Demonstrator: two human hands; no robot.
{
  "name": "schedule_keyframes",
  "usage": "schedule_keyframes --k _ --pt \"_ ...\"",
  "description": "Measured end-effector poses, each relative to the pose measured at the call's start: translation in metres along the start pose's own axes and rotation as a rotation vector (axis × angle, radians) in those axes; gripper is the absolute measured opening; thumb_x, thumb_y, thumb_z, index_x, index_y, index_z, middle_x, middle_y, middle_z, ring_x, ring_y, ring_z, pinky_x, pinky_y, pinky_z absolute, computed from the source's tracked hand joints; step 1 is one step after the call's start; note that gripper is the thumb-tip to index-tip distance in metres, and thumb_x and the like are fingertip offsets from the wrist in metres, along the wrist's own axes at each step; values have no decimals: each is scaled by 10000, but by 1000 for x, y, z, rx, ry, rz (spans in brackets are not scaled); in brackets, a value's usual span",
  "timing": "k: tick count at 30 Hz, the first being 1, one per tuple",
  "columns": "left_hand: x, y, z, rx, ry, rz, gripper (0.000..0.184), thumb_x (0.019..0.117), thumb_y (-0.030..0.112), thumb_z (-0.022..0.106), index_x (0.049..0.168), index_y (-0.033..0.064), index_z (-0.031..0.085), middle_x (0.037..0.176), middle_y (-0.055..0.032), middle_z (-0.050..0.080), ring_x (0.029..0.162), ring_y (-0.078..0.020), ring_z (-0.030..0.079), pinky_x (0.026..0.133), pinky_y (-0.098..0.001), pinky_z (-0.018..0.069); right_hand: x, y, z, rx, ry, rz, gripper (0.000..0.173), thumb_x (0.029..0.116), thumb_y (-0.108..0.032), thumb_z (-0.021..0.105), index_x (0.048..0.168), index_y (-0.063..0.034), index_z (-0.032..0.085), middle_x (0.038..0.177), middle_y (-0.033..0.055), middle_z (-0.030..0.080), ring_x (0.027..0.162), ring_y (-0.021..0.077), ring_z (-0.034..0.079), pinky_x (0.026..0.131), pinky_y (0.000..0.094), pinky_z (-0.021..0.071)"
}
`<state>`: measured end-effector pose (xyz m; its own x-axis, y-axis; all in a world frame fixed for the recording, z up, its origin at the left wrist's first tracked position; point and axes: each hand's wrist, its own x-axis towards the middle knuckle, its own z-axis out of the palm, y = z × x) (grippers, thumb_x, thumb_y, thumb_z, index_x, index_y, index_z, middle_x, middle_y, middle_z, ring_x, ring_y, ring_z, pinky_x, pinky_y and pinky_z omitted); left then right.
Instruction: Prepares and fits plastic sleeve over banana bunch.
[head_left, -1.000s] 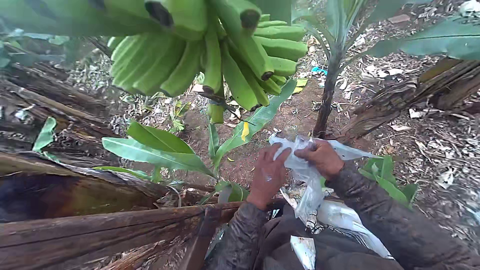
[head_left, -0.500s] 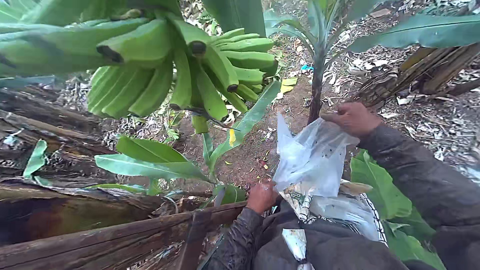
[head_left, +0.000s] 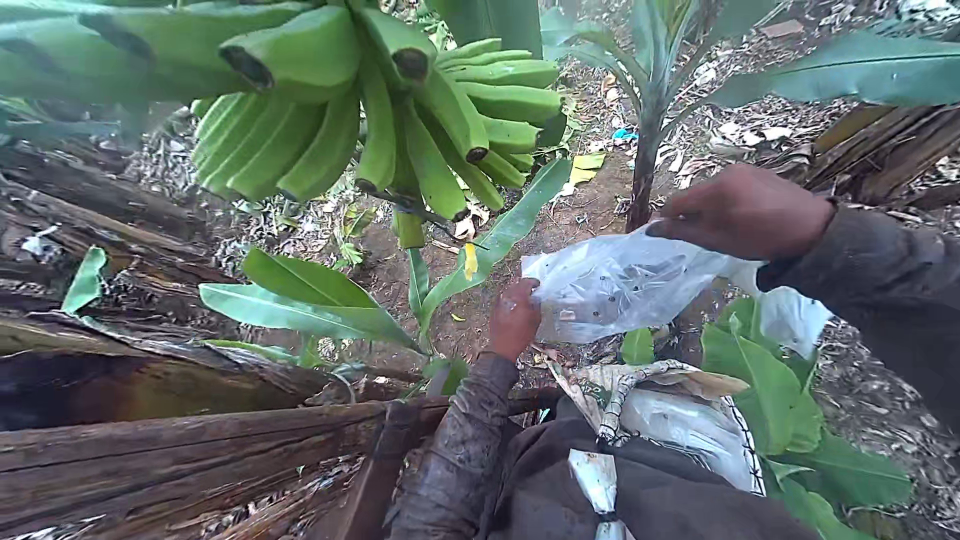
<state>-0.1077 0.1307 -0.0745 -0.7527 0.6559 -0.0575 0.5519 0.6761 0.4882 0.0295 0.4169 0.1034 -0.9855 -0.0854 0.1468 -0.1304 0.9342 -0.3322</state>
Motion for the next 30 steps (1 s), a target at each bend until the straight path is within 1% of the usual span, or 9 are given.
schedule_keyframes --k 3,6,8,11,15,19,21,26,30 --pt "-12 0 -14 79 -134 -139 507 936 250 688 1414 111 591 1361 -197 622 1275 -391 584 1041 -603 480 2 7 -11 31 122 -2 327 988 -367 616 811 -105 701 622 37 603 549 199 584 521 495 466" --pt "-24 42 -44 25 109 34 782 826 538 793 1450 124 566 1434 -171 577 1326 -361 541 1109 -579 424 9 -23 2 54 87 -62 284 953 -361 668 801 -127 718 597 18 606 532 204 602 511 508 505" --pt "-28 66 -56 -6 289 204 613 859 484 782 1341 127 655 1283 -139 655 1189 -323 616 1002 -533 506 14 -48 23 48 55 -130 252 935 -378 692 784 -177 715 587 -25 598 525 175 608 485 477 512" --pt "-29 62 -81 41 317 235 229 916 178 716 1140 146 753 1003 -80 712 928 -254 705 773 -487 597 18 -61 14 30 95 -248 219 922 -374 681 800 -195 713 598 -50 595 517 147 602 454 434 495" --pt "-79 53 -170 30 136 204 233 1022 291 604 1125 144 752 987 -18 723 884 -122 694 811 -388 598 17 -30 -40 33 187 -330 239 971 -355 604 922 -165 741 747 -24 672 618 132 636 543 419 547" --pt "-112 82 -248 -109 73 354 266 1057 368 559 1002 164 720 830 95 658 727 34 605 655 -184 536 46 1 -68 90 311 -351 259 996 -298 587 983 -95 747 880 47 698 751 137 649 686 397 560" --pt "-106 97 -268 -99 117 408 232 1047 351 574 971 185 717 887 117 661 780 34 620 674 -178 548 72 10 -68 137 297 -361 251 1000 -282 609 990 -71 743 929 78 702 826 174 667 765 433 568" --pt "-88 101 -276 142 240 463 183 968 315 670 925 153 741 1447 -21 557 1153 -68 637 911 -298 592 127 27 -48 169 177 -326 189 998 -202 657 1056 -55 762 967 121 746 888 254 719 855 529 569" --pt "-77 78 -253 97 121 368 236 1002 343 619 899 150 710 1436 25 565 1080 -44 658 866 -305 605 154 27 -36 142 106 -278 184 1012 -201 648 1082 -69 756 959 133 751 898 299 728 851 577 559"
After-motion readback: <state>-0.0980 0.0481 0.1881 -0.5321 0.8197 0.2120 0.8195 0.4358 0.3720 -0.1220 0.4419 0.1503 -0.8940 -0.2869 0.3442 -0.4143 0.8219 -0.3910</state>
